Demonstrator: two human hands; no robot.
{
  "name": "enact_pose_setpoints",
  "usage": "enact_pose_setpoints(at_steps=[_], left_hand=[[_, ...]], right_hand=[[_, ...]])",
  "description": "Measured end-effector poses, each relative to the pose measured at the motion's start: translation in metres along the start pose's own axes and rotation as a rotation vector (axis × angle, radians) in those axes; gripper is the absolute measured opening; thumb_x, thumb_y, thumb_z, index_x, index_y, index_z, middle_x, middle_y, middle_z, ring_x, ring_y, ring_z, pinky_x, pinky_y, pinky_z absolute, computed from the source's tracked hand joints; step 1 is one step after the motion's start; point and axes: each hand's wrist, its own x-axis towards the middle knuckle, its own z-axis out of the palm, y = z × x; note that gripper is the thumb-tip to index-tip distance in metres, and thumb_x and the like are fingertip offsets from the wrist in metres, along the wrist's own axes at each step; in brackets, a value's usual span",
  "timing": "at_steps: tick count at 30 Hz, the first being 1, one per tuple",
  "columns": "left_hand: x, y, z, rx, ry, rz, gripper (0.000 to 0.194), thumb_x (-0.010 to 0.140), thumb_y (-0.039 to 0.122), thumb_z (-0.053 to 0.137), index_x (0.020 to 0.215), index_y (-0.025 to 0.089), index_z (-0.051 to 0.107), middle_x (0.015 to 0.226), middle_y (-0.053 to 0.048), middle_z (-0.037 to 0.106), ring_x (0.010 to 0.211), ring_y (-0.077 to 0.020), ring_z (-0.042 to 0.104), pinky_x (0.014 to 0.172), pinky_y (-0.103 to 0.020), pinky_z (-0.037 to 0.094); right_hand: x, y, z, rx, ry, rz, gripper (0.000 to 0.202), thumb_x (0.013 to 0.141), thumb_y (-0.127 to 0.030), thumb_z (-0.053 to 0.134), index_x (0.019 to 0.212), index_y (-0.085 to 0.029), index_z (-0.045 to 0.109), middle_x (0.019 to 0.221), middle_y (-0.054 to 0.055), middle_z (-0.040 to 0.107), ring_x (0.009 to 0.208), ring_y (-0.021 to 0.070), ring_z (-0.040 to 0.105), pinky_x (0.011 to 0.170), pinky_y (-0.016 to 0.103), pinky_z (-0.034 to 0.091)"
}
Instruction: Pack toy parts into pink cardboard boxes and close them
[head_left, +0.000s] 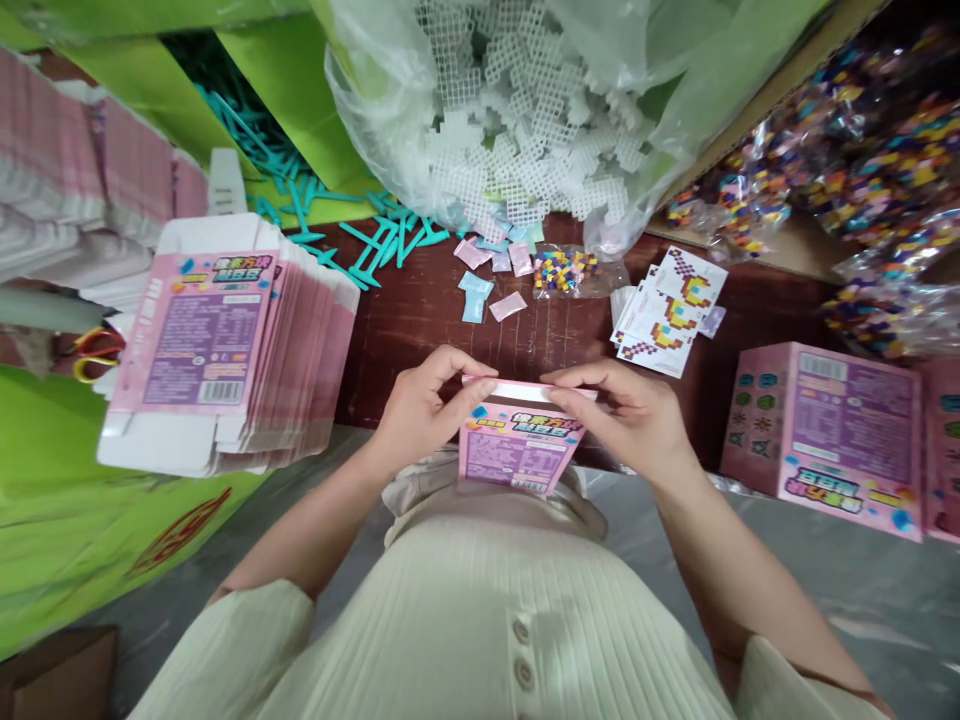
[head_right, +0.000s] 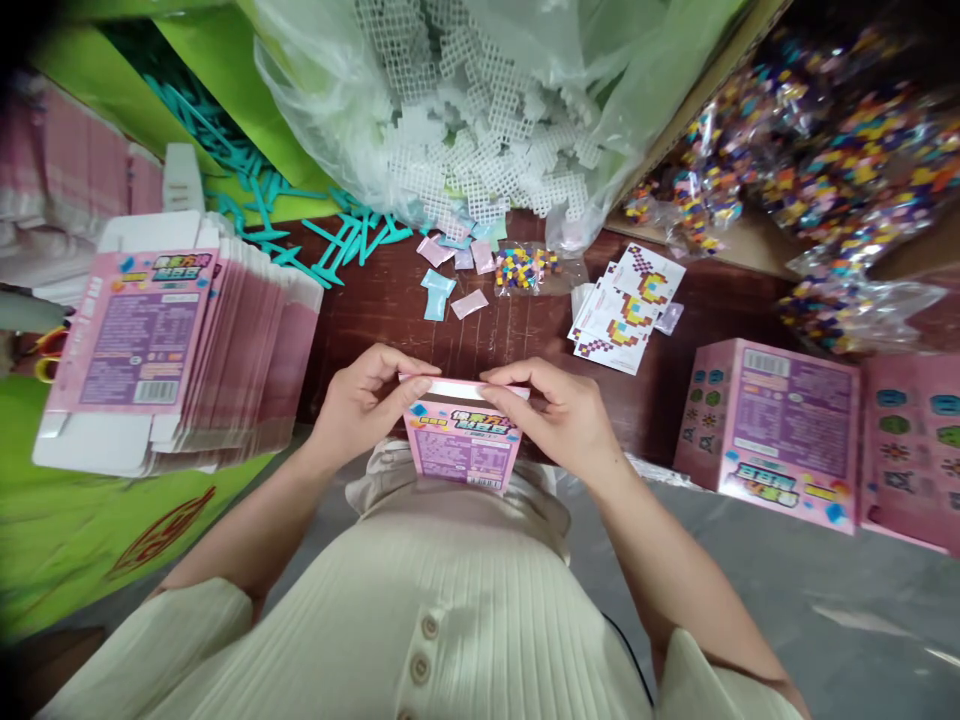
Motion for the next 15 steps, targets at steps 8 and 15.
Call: enact_pose_setpoints(at_steps=[8,15], left_hand=[[-0.013,-0.022,0.004,0.012,-0.049,0.181,0.037,0.092,0.027,0.083,0.126,0.024,0.067,0.131,-0.010,0.075,0.122,-0.0211,0.073,0.102,-0.037,0.060],[-0.010,-0.027,0.002,-0.027,0.107,0.160,0.010,0.092,0.022,0.081,0.098,0.021,0.072,0.121,-0.008,0.079,0.116,-0.0215,0.076,0.099,-0.038,0.062]], right_hand=[[-0.007,0.008,-0.015,0.066,-0.186,-0.151,0.032,0.095,-0.023,0.079,0.123,-0.037,0.080,0.126,0.000,0.079,0.114,0.0168,0.076,0.100,0.031,0.062],[0.016,0.020,-0.044,-0.184,-0.236,-0.159,0.034,0.102,-0.050,0.067,0.131,-0.035,0.077,0.157,0.006,0.060,0.145,0.0267,0.058,0.119,0.047,0.050]])
